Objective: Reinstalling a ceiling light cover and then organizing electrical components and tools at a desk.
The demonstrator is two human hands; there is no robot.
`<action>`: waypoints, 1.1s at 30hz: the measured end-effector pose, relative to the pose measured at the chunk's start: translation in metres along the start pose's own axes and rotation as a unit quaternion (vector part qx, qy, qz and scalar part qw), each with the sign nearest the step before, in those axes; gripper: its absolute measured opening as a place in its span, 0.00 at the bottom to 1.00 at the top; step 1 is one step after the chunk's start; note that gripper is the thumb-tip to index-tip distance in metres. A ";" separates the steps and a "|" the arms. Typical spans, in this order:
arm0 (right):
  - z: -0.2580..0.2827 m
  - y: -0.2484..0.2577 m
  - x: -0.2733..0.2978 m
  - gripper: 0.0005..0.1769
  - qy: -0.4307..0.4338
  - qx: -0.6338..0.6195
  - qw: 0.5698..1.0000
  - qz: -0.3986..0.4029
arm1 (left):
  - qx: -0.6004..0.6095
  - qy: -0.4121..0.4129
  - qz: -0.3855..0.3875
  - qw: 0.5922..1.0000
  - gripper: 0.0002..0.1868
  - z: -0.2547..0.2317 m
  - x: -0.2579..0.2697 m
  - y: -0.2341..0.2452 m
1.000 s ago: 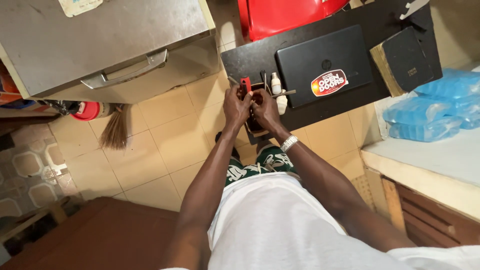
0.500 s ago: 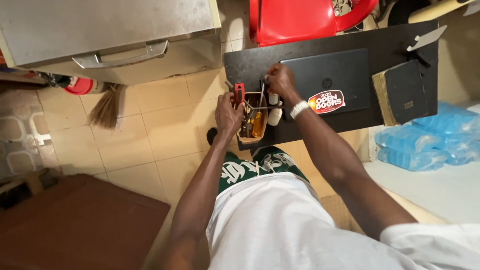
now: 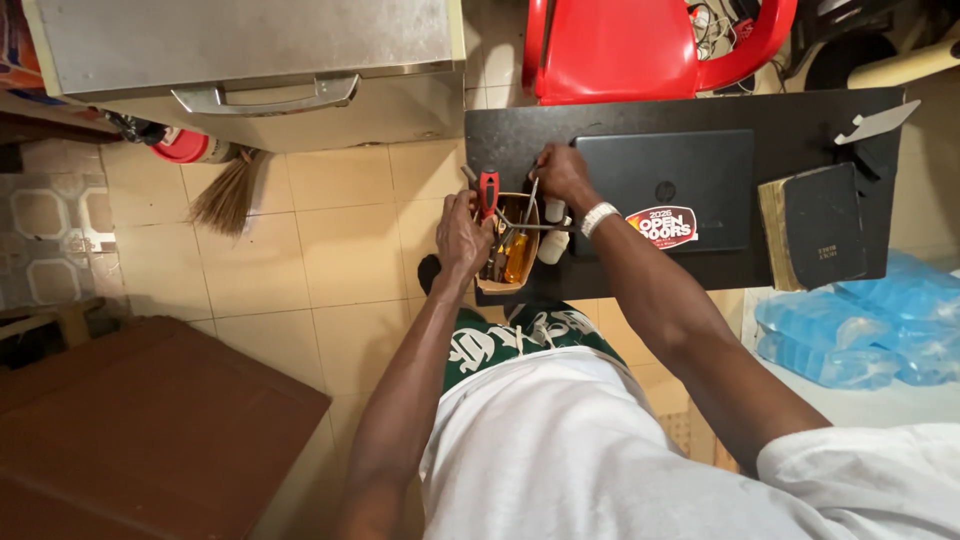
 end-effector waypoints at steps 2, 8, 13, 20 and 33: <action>-0.008 0.007 -0.014 0.12 0.067 -0.040 0.996 -0.037 | 0.016 -0.017 0.001 1.000 0.27 -0.003 0.002 0.003; 0.072 0.102 0.069 0.10 0.084 -0.174 0.965 -0.177 | -0.003 0.010 0.029 1.000 0.26 0.003 0.000 -0.002; 0.091 0.140 0.110 0.10 0.243 -0.118 0.897 -0.349 | -0.015 -0.009 0.034 0.999 0.27 -0.007 -0.004 0.001; 0.119 0.096 0.142 0.14 0.237 -0.117 0.907 -0.327 | -0.040 -0.015 0.061 0.997 0.22 -0.010 -0.006 0.003; 0.115 0.028 0.146 0.12 0.228 0.008 0.935 -0.272 | -0.053 -0.043 0.080 0.995 0.24 0.001 -0.013 -0.006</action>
Point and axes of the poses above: each hand's wrist, its own x-axis away from the middle knuckle, its own y-axis out of the back of the hand, z = x × y, the point moved 10 cm from there along -x, towards the middle knuckle, and after that the axes turned 9 degrees about y, right-handed, at the moved point
